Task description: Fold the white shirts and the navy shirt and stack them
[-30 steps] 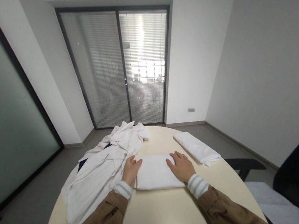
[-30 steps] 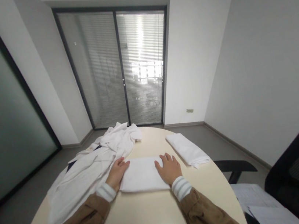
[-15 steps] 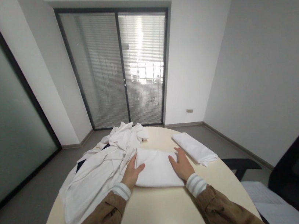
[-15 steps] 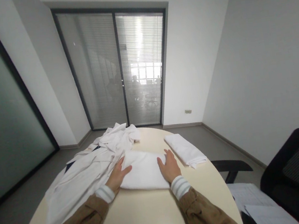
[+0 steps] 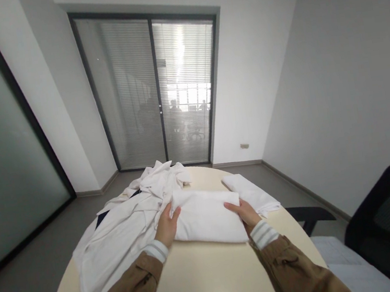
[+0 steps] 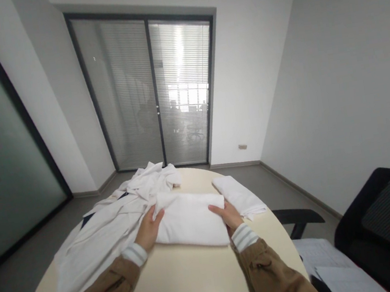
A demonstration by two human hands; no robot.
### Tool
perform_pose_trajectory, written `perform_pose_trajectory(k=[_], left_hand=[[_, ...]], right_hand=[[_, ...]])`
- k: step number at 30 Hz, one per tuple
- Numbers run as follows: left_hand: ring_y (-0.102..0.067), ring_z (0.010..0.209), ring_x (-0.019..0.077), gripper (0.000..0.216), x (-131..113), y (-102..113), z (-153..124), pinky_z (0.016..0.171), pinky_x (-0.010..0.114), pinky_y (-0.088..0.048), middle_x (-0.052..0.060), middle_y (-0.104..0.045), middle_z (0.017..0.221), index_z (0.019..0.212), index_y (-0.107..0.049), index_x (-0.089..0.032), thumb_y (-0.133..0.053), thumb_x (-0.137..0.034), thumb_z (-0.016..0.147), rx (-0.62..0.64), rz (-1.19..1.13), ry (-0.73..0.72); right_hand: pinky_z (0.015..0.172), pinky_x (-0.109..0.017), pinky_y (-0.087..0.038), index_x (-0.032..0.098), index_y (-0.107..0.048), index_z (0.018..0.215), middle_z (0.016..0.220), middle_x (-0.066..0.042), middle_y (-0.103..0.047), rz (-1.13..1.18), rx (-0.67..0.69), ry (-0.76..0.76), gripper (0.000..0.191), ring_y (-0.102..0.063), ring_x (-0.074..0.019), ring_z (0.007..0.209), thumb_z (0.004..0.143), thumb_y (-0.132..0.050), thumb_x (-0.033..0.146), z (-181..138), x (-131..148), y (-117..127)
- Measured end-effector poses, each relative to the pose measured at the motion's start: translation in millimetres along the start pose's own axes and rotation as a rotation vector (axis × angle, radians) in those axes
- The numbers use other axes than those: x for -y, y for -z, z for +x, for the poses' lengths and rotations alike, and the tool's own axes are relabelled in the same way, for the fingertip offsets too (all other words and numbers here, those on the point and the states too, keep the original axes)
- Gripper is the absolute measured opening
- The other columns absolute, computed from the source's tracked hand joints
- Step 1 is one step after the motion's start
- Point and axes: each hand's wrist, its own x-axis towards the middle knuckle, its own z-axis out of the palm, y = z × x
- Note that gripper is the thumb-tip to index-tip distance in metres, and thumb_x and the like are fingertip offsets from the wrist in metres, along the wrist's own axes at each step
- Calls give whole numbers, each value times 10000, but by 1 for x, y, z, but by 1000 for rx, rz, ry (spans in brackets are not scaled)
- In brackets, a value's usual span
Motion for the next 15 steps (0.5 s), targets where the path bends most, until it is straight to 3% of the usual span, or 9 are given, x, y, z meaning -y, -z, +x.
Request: perform_pose_trajectory(k=[3, 7, 11, 15], left_hand=[[-537, 1271, 277, 467, 2, 1, 0, 1135, 399, -334, 132, -649, 1282, 1186, -635, -148, -626, -471, 849, -74, 101, -25], [-600, 1164, 278, 446, 0, 3, 1, 1071, 387, -398, 123, -688, 1197, 1101, -663, -143, -628, -503, 839, -50, 45, 6], [-642, 1056, 306, 512, 8, 4, 5, 1000, 421, -447, 140, -721, 1066, 1007, -678, -113, -650, -577, 793, -75, 12, 164], [-595, 1153, 320, 517, 19, 3, 8, 1055, 442, -398, 173, -679, 1163, 1047, -653, -108, -658, -558, 794, -129, 49, 189]], right_hand=[[935, -485, -514, 181, -637, 1083, 1048, -113, -748, 20, 69, 13, 542, -704, -293, 960, 635, -830, 416, -5, 3, -3], [918, -511, -515, 195, -589, 1171, 1084, -116, -736, 1, 161, 30, 697, -698, -308, 983, 555, -857, 381, -14, 7, -2], [909, -511, -517, 195, -562, 1235, 1106, -127, -727, -138, 131, 52, 753, -689, -317, 1010, 583, -809, 478, -15, 9, -1], [931, -495, -507, 197, -514, 1293, 1166, -125, -707, -202, 83, 78, 793, -668, -314, 1064, 617, -763, 530, -14, 10, -3]])
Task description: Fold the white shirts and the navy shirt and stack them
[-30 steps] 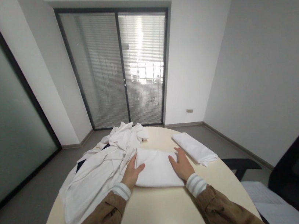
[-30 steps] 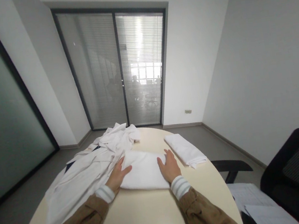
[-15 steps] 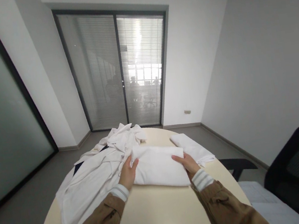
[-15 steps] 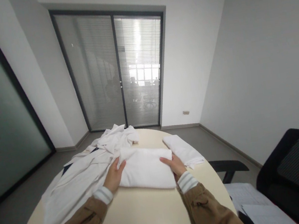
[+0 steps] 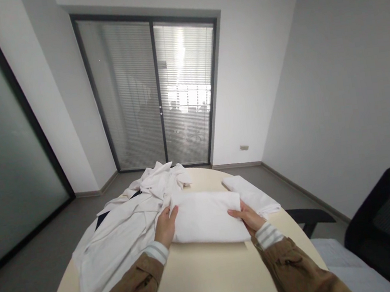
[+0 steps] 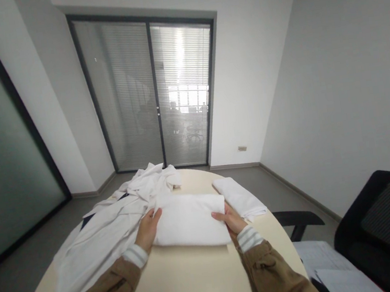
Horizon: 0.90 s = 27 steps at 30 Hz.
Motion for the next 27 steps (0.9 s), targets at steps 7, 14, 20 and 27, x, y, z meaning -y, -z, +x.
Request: perform_pose_trajectory(k=[7, 14, 20, 27], left_hand=[[-584, 1200, 254, 549, 1, -8, -9, 1042, 378, -421, 177, -598, 1300, 1306, -486, -137, -588, -455, 871, 111, -80, 21], [-614, 1155, 251, 525, 1, -11, -21, 1037, 389, -422, 187, -635, 1236, 1269, -494, -127, -617, -371, 821, 288, 35, -37], [-617, 1163, 246, 411, 2, -12, -27, 1080, 403, -385, 145, -680, 1190, 1165, -575, -178, -656, -266, 772, 344, 125, -130], [-620, 1128, 244, 318, 9, -12, -25, 1058, 410, -406, 124, -688, 1154, 1101, -623, -184, -628, -245, 789, 350, 230, -194]], right_hand=[[901, -492, -528, 188, -548, 1214, 1081, -104, -738, 205, -60, 74, 685, -703, -306, 959, 629, -817, 420, 2, 13, 7], [917, -462, -550, 204, -545, 1269, 1098, -77, -737, 296, -346, 263, 734, -702, -282, 968, 620, -845, 368, 9, 27, 30], [1023, -429, -510, 236, -533, 1295, 1234, -52, -680, 361, -623, 413, 696, -659, -244, 1104, 661, -800, 341, 24, 22, 50], [1041, -425, -483, 317, -437, 1329, 1373, -6, -584, 435, -842, 394, 675, -566, -191, 1258, 708, -701, 296, 42, -2, 71]])
